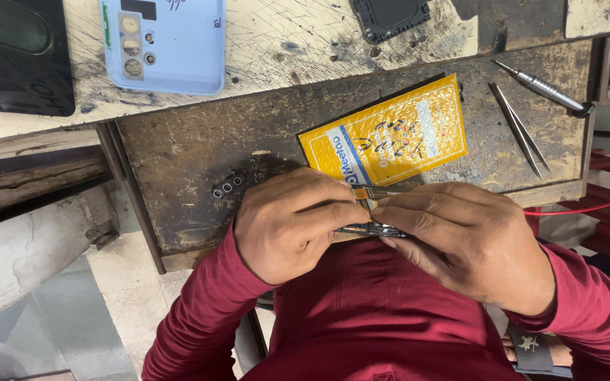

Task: The person handles a disassembled smartphone, repeatedly inserting and removing a USB cable to test the charging port. They use tweezers to adjust a small internal component near the port, then wipe the phone's screen with a cloth.

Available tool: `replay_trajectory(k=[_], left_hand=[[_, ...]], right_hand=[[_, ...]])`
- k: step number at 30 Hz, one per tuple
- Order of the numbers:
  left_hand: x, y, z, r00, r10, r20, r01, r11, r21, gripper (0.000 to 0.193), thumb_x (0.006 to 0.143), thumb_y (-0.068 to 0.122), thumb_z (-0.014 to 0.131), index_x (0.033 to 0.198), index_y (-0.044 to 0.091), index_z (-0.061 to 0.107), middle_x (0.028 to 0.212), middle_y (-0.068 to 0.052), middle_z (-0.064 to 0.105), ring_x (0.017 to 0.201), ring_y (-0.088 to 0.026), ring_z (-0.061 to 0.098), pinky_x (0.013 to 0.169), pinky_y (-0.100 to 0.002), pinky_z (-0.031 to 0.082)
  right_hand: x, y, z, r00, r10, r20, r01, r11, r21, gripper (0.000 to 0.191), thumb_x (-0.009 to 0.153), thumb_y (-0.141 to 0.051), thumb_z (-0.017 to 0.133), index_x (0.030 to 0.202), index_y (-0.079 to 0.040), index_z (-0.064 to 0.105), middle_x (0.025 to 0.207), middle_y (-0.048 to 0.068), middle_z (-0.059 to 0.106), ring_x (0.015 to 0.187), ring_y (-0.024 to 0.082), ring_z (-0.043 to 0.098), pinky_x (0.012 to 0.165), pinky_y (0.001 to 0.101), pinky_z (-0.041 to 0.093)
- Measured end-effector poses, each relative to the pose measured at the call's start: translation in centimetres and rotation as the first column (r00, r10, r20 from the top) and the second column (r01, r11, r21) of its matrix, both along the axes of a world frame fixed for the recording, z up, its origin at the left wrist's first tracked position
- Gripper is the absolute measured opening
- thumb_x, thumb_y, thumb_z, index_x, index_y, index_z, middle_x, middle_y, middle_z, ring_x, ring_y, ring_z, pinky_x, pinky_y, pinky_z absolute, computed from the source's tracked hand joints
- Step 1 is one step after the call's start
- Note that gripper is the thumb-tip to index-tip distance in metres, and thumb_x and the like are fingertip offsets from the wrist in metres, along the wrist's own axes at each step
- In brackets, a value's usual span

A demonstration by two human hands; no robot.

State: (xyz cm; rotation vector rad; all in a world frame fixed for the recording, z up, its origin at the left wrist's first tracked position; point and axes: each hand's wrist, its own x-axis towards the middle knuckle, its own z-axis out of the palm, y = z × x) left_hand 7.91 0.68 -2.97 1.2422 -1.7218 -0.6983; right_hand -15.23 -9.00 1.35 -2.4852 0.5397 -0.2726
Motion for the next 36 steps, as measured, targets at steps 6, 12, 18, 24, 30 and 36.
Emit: replay_trajectory(k=[6, 12, 18, 24, 30, 36], left_hand=[[0.04, -0.1, -0.06, 1.0, -0.004, 0.004, 0.004, 1.0, -0.005, 0.028, 0.079, -0.006, 0.075, 0.102, 0.01, 0.074, 0.1, -0.003, 0.07, 0.096, -0.023, 0.073, 0.084, -0.036, 0.06], [0.09, -0.16, -0.11, 1.0, -0.004, 0.007, 0.004, 1.0, -0.004, 0.029, 0.078, -0.006, 0.075, 0.102, 0.01, 0.074, 0.1, -0.003, 0.071, 0.096, -0.023, 0.073, 0.084, -0.036, 0.06], [0.07, -0.26, -0.2, 1.0, 0.0, 0.008, 0.0, 1.0, -0.001, 0.029, 0.079, -0.007, 0.074, 0.102, 0.01, 0.075, 0.1, -0.002, 0.071, 0.096, -0.023, 0.074, 0.084, -0.036, 0.061], [0.16, -0.3, -0.09, 1.0, -0.005, 0.02, 0.005, 1.0, -0.01, 0.022, 0.083, 0.0, 0.078, 0.101, 0.01, 0.075, 0.1, -0.003, 0.071, 0.096, -0.023, 0.073, 0.084, -0.036, 0.06], [0.2, -0.32, 0.19, 1.0, -0.009, 0.029, 0.009, 1.0, -0.013, 0.019, 0.082, 0.008, 0.083, 0.1, 0.011, 0.076, 0.099, -0.003, 0.07, 0.095, -0.023, 0.072, 0.082, -0.036, 0.059], [0.11, -0.23, 0.38, 0.998, 0.005, 0.057, -0.004, 1.0, -0.025, 0.021, 0.081, 0.008, 0.083, 0.1, 0.01, 0.076, 0.101, -0.002, 0.071, 0.094, -0.023, 0.073, 0.081, -0.036, 0.06]], right_hand=[[0.04, -0.09, -0.12, 1.0, 0.001, 0.01, -0.001, 1.0, 0.004, 0.033, 0.078, -0.017, 0.084, 0.109, -0.009, 0.073, 0.105, 0.004, 0.075, 0.089, 0.023, 0.073, 0.078, 0.0344, 0.058], [0.06, -0.12, -0.21, 1.0, 0.0, 0.02, 0.0, 1.0, -0.001, 0.033, 0.078, -0.017, 0.084, 0.108, -0.009, 0.073, 0.105, 0.005, 0.075, 0.091, 0.023, 0.073, 0.079, 0.0345, 0.059], [0.12, -0.23, -0.2, 1.0, 0.003, 0.022, -0.003, 1.0, -0.001, 0.033, 0.078, -0.016, 0.084, 0.108, -0.009, 0.073, 0.105, 0.004, 0.075, 0.091, 0.022, 0.073, 0.079, 0.0343, 0.059], [0.19, -0.28, -0.18, 1.0, 0.002, 0.017, -0.002, 1.0, 0.013, 0.034, 0.077, -0.017, 0.084, 0.108, -0.008, 0.074, 0.103, 0.004, 0.075, 0.088, 0.021, 0.073, 0.077, 0.0339, 0.059], [0.29, -0.29, -0.08, 1.0, 0.002, 0.017, -0.002, 1.0, 0.025, 0.033, 0.077, -0.016, 0.084, 0.108, -0.009, 0.074, 0.103, 0.004, 0.075, 0.088, 0.021, 0.073, 0.077, 0.0337, 0.059], [0.37, -0.31, -0.08, 0.999, 0.008, 0.04, -0.009, 0.999, 0.039, 0.032, 0.079, -0.016, 0.084, 0.108, -0.009, 0.073, 0.104, 0.004, 0.075, 0.09, 0.022, 0.073, 0.079, 0.0338, 0.059]])
